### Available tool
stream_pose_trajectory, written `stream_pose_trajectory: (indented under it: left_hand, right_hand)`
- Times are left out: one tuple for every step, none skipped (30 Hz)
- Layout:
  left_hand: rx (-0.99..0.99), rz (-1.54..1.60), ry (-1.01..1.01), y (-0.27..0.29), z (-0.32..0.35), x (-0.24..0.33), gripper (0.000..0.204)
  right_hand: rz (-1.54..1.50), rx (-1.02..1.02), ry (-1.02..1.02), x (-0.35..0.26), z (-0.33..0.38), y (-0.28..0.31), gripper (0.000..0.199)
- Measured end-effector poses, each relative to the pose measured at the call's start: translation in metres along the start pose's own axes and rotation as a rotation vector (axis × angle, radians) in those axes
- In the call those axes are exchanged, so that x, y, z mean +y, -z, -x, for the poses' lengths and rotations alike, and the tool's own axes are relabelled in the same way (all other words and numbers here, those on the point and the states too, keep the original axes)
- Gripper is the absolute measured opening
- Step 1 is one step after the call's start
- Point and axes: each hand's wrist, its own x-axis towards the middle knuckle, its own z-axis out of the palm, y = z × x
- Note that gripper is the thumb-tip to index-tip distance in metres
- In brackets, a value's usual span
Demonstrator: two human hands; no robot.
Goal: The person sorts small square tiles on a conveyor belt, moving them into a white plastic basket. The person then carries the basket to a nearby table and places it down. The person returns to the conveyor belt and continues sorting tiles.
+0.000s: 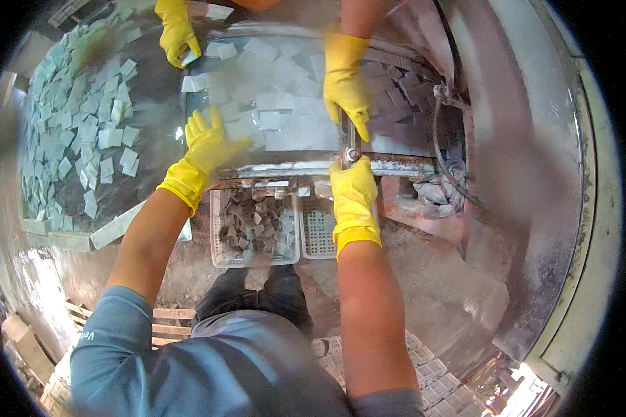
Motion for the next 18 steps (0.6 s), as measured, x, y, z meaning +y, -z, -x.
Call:
stream_pose_trajectory:
  left_hand:
    - [-0.002, 0.015, 0.001, 0.001, 0.002, -0.001, 0.130]
    - [0.050, -0.003, -0.011, 0.004, 0.008, 0.000, 0.121]
    - [0.101, -0.020, -0.026, 0.007, 0.013, 0.001, 0.113]
    - [0.194, 0.006, -0.161, 0.003, 0.011, -0.003, 0.104]
    - [0.288, 0.032, -0.295, -0.004, 0.004, -0.012, 0.095]
    - [0.375, 0.059, -0.428, -0.011, -0.002, -0.022, 0.086]
    - [0.395, 0.025, -0.562, -0.012, -0.014, -0.033, 0.064]
    - [0.459, -0.046, -0.621, -0.013, -0.020, -0.049, 0.058]
    - [0.533, -0.123, -0.688, -0.009, -0.030, -0.068, 0.052]
    - [0.534, -0.147, -0.650, -0.001, -0.044, -0.093, 0.046]
    - [0.529, -0.167, -0.617, 0.005, -0.051, -0.118, 0.040]
    - [0.559, -0.212, -0.522, 0.011, -0.047, -0.140, 0.037]
    - [0.594, -0.255, -0.432, 0.018, -0.044, -0.161, 0.035]
    - [0.558, -0.203, -0.331, 0.025, -0.044, -0.184, 0.036]
    - [0.517, -0.158, -0.223, 0.030, -0.039, -0.208, 0.037]
    - [0.557, -0.186, -0.179, 0.027, -0.037, -0.231, 0.039]
    - [0.596, -0.209, -0.137, 0.021, -0.037, -0.243, 0.041]
    - [0.600, -0.279, -0.134, 0.022, -0.037, -0.242, 0.047]
  right_hand:
    - [-0.021, 0.001, 0.010, -0.001, -0.001, 0.001, 0.058]
    - [0.005, -0.008, -0.005, -0.002, 0.001, 0.002, 0.059]
    - [0.014, -0.007, -0.004, -0.003, 0.002, 0.003, 0.059]
    - [0.024, -0.005, -0.003, -0.005, 0.003, 0.005, 0.059]
    - [0.035, -0.003, -0.002, -0.007, 0.003, 0.007, 0.059]
    - [0.040, -0.014, -0.028, -0.008, 0.003, 0.007, 0.059]
    - [0.045, -0.012, -0.030, -0.007, 0.004, 0.006, 0.058]
    - [0.050, -0.016, -0.030, -0.005, 0.004, 0.007, 0.058]
    - [0.044, -0.009, -0.031, -0.005, 0.002, 0.006, 0.058]
    - [0.039, 0.001, -0.031, -0.004, 0.002, 0.004, 0.057]
    - [0.025, -0.001, -0.029, -0.004, 0.003, 0.004, 0.057]
    - [0.011, -0.005, -0.029, -0.006, 0.005, 0.005, 0.057]
    - [-0.007, -0.005, -0.031, -0.006, 0.005, 0.005, 0.057]
    - [-0.022, -0.024, 0.008, 0.000, 0.001, 0.003, 0.057]
    - [-0.019, -0.029, 0.005, -0.002, 0.000, 0.002, 0.057]
    - [-0.011, -0.031, 0.001, -0.006, 0.002, 0.003, 0.057]
    - [0.001, -0.030, -0.005, -0.008, 0.002, 0.004, 0.057]
    - [-0.008, -0.024, -0.009, -0.003, -0.001, -0.001, 0.055]
